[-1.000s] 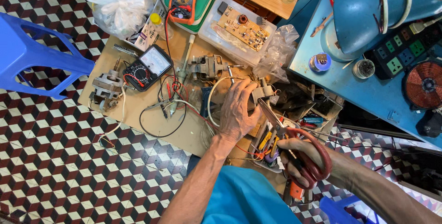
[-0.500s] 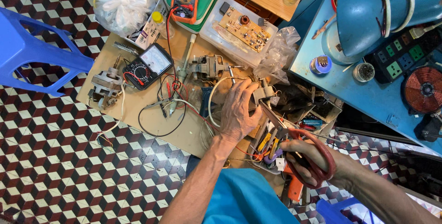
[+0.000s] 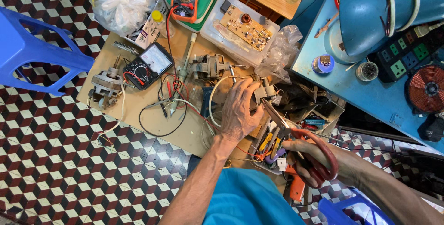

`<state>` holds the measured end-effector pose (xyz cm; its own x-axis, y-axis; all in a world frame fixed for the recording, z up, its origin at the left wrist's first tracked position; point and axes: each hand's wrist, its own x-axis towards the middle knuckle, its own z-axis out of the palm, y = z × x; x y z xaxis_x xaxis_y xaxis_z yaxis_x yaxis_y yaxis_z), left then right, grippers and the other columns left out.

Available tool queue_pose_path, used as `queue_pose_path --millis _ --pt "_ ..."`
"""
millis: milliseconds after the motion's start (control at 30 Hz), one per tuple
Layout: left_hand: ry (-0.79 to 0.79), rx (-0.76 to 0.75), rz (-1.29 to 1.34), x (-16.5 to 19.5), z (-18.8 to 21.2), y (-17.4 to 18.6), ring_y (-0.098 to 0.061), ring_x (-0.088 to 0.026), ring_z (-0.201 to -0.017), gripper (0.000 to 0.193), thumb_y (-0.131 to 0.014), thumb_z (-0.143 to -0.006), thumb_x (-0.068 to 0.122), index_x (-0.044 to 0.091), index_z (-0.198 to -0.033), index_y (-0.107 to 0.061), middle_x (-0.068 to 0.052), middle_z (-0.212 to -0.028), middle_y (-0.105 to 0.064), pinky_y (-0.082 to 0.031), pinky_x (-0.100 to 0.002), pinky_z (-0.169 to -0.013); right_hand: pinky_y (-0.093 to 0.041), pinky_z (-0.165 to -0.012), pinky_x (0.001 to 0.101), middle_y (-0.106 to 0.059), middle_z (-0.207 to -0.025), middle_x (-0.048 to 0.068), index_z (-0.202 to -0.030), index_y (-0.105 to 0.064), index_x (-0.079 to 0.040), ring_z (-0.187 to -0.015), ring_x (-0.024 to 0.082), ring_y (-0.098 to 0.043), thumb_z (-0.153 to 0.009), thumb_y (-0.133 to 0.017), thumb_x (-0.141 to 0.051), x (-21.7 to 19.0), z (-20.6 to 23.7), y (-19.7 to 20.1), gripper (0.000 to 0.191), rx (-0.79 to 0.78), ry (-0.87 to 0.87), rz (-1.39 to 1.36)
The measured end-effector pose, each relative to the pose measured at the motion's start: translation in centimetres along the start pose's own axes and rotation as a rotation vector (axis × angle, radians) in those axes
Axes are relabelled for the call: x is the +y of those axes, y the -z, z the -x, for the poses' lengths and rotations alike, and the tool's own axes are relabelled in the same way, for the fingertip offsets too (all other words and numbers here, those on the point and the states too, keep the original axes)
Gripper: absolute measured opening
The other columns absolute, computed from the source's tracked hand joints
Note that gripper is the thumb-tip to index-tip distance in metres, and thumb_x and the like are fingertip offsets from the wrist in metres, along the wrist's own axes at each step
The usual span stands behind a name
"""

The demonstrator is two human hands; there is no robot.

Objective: The person works at a cluttered electronics repair bench, handling a small electric motor and its wiring. They strip and arrange wires by hand, use a multimeter to test the motor, cut and trim components with pliers, and reposition the motor on the bench while reassembling its parts.

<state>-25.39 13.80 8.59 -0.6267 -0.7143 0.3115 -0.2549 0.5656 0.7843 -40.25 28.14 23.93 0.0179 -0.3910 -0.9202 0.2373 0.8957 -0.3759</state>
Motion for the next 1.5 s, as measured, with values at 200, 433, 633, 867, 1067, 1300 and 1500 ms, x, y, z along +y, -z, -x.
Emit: queue_pose_path --millis 200,433,633,867,1067,1300,1500 --pt "0.011 -0.009 -0.014 0.0 -0.1 0.1 -0.048 -0.036 -0.137 0.06 -0.076 -0.083 0.017 0.007 -0.137 -0.052 -0.017 -0.142 -0.052 -0.04 -0.047 -0.118 -0.036 -0.03 0.0332 -0.053 -0.042 0.012 -0.074 -0.065 0.003 -0.031 0.021 -0.049 -0.088 -0.068 -0.05 -1.8 0.0 -0.5 0.055 0.052 -0.061 0.091" --pt "-0.032 -0.048 -0.047 -0.4 0.7 -0.7 -0.045 -0.038 -0.141 0.061 -0.077 -0.09 0.024 0.006 -0.142 -0.05 -0.019 -0.148 -0.049 -0.04 -0.048 -0.119 -0.036 -0.037 0.0371 -0.055 -0.048 0.011 -0.075 -0.067 0.0 -0.037 0.022 -0.051 -0.08 -0.069 -0.065 5.1 0.8 4.5 0.065 0.5 -0.171 0.312" --pt "-0.139 -0.05 -0.147 0.9 0.8 0.6 -0.041 -0.041 -0.141 0.072 -0.081 -0.088 0.032 -0.001 -0.144 -0.049 -0.024 -0.15 -0.044 -0.037 -0.051 -0.116 -0.039 -0.049 0.038 -0.058 -0.06 0.007 -0.086 -0.069 0.003 -0.051 0.019 -0.051 -0.086 -0.059 -0.072 19.1 -2.6 5.2 0.076 0.704 -0.176 0.046" --pt "-0.15 -0.102 -0.03 5.9 8.6 0.4 -0.065 -0.027 -0.106 0.019 -0.072 -0.096 0.017 0.006 -0.112 -0.069 -0.009 -0.108 -0.07 -0.049 -0.042 -0.093 -0.051 -0.064 0.0429 -0.066 -0.067 0.013 -0.087 -0.071 -0.001 -0.065 0.024 -0.067 -0.077 -0.067 -0.071 28.5 -8.0 0.5 0.072 0.765 -0.115 0.048" --pt "-0.096 -0.383 -0.037 6.7 13.1 -8.7 -0.066 -0.031 -0.08 0.01 -0.074 -0.088 0.017 0.008 -0.086 -0.071 -0.01 -0.08 -0.065 -0.052 -0.045 -0.071 -0.048 -0.066 0.0376 -0.065 -0.066 0.01 -0.083 -0.07 -0.002 -0.067 0.021 -0.065 -0.077 -0.066 -0.072 30.9 -9.3 -2.2 0.071 0.913 -0.035 0.016" --pt "-0.357 -0.674 -0.222 6.6 11.3 -17.7 -0.069 -0.035 -0.083 0.007 -0.068 -0.084 0.008 0.005 -0.09 -0.066 -0.016 -0.086 -0.067 -0.055 -0.047 -0.068 -0.046 -0.064 0.0394 -0.064 -0.069 0.013 -0.087 -0.071 -0.005 -0.066 0.023 -0.063 -0.077 -0.071 -0.067 33.2 -7.0 -4.4 0.063 0.862 -0.154 -0.157" --pt "-0.276 -0.909 -0.232 7.1 9.5 -20.1 -0.07 -0.039 -0.083 0.023 -0.07 -0.081 0.018 0.005 -0.099 -0.067 -0.018 -0.095 -0.07 -0.055 -0.05 -0.07 -0.048 -0.065 0.0368 -0.067 -0.069 0.012 -0.087 -0.07 -0.004 -0.066 0.02 -0.064 -0.076 -0.072 -0.064 35.0 -5.9 -6.4 0.061 0.795 -0.171 -0.321"
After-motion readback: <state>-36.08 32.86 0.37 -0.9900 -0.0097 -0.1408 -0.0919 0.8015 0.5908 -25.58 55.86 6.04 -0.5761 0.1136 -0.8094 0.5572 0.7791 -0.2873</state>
